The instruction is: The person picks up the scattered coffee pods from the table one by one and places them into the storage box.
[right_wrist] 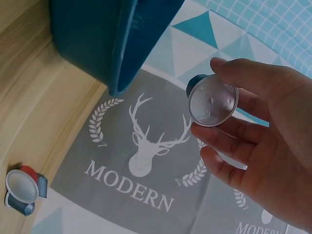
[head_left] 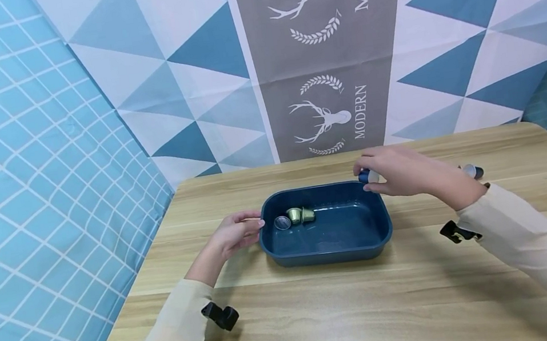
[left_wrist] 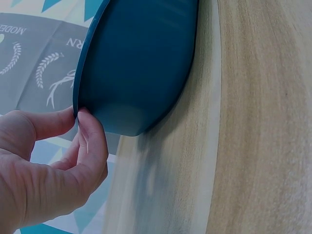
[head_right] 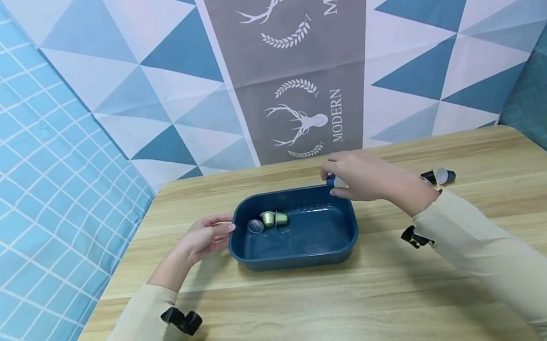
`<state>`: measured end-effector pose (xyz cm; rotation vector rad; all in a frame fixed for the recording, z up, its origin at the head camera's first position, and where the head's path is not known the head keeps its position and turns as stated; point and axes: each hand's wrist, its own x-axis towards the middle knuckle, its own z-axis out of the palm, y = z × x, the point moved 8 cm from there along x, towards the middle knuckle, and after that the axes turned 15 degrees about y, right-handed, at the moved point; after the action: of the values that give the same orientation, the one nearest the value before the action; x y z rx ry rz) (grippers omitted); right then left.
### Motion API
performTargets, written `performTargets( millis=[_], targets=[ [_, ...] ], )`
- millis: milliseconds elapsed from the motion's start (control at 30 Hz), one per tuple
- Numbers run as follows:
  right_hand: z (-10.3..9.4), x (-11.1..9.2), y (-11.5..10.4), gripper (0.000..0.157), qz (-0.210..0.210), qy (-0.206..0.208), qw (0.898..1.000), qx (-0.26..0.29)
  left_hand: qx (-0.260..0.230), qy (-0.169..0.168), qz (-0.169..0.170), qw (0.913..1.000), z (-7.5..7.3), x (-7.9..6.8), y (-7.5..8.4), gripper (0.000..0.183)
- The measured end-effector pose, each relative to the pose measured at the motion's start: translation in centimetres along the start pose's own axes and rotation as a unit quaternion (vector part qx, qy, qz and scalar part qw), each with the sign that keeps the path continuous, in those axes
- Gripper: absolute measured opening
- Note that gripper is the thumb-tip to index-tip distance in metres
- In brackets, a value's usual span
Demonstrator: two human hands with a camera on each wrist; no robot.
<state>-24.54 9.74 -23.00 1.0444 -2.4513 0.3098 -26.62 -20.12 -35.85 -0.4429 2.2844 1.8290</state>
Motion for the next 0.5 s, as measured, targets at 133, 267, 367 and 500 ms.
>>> performTargets(
  millis=[133,267,367,500],
  targets=[
    [0.3,0.6,-0.4,0.023,-0.003,-0.008,1.000,0.011,0.004,0.001,-0.002,1.0000,0.0,0.0,0.0,0.046],
    [0.3,1.2,-0.8,0.022,-0.010,-0.003,1.000,0.026,0.004,0.003,-0.005,1.0000,0.0,0.0,0.1,0.045],
    [0.5,1.5,-0.9,0.023,-0.010,-0.008,1.000,0.022,0.007,0.005,-0.004,1.0000,0.0,0.1,0.2,0.044],
    [1.2,1.8,-1.0,0.024,-0.008,-0.027,1.000,0.012,0.010,0.002,-0.005,0.9999,0.0,0.1,0.0,0.045]
  ],
)
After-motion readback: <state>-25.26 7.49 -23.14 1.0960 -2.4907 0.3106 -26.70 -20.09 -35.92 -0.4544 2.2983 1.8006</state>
